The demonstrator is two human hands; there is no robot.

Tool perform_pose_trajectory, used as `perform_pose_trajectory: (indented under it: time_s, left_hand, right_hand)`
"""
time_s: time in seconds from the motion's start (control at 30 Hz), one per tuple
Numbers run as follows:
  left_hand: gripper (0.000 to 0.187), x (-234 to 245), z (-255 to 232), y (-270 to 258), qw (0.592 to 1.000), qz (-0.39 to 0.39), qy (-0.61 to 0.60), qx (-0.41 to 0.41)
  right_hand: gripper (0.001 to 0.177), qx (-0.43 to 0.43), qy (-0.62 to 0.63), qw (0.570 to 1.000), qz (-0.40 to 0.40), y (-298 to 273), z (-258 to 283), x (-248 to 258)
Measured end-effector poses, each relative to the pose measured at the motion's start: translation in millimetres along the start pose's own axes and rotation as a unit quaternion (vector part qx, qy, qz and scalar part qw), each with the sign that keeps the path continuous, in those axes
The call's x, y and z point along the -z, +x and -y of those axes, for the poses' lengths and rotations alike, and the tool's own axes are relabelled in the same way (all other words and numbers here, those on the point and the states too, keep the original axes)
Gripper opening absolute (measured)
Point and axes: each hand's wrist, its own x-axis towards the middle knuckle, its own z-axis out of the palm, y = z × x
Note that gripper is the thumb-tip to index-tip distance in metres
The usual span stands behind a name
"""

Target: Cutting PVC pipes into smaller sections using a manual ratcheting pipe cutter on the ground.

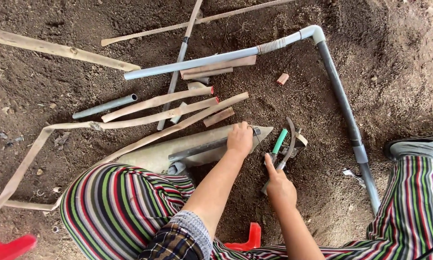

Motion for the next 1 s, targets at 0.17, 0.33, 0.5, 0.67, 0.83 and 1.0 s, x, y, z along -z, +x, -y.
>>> perform_pose_trajectory:
  time_s: [0.17, 0.33, 0.5, 0.67, 0.83, 1.0]
  left_hand:
    - [0.027, 11.4, -4.7, -1.6, 1.000, -0.012, 0.013, -0.003]
    - [0.021, -0.7, -1.8, -8.6, 0.999, -0.027, 0.022, -0.015]
    - [0.020, -49.0, 9.5, -6.9, 0.980, -0.183, 0.060, -0.045]
    - [0.026, -31.9, 8.2, -11.3, 0.993, -0.117, -0.003, -0.037]
    - [0.018, -43.2, 13.7, -1.2, 0.993, -0.109, -0.033, -0.007]
    - [0.014, -43.8, 19.8, 1.6, 0.993, -0.115, -0.004, -0.001]
  right_hand:
    - [0.085, 0.015, -0.002, 1.000, -0.020, 34.0, 9.2, 7.2]
    - [0.084, 0.002, 0.022, 0.999, -0.028, 14.7, 6.9, 19.1]
    - [0.081, 0.009, 0.028, 0.997, -0.065, -11.4, 1.1, 8.6]
    - [0.081, 0.022, 0.024, 0.995, -0.089, -9.6, -6.2, -3.9]
    - [0.081, 0.022, 0.028, 0.995, -0.098, -5.7, -15.8, -18.1]
    - [0.079, 0.019, 0.034, 0.995, -0.095, -5.2, -16.0, -17.3]
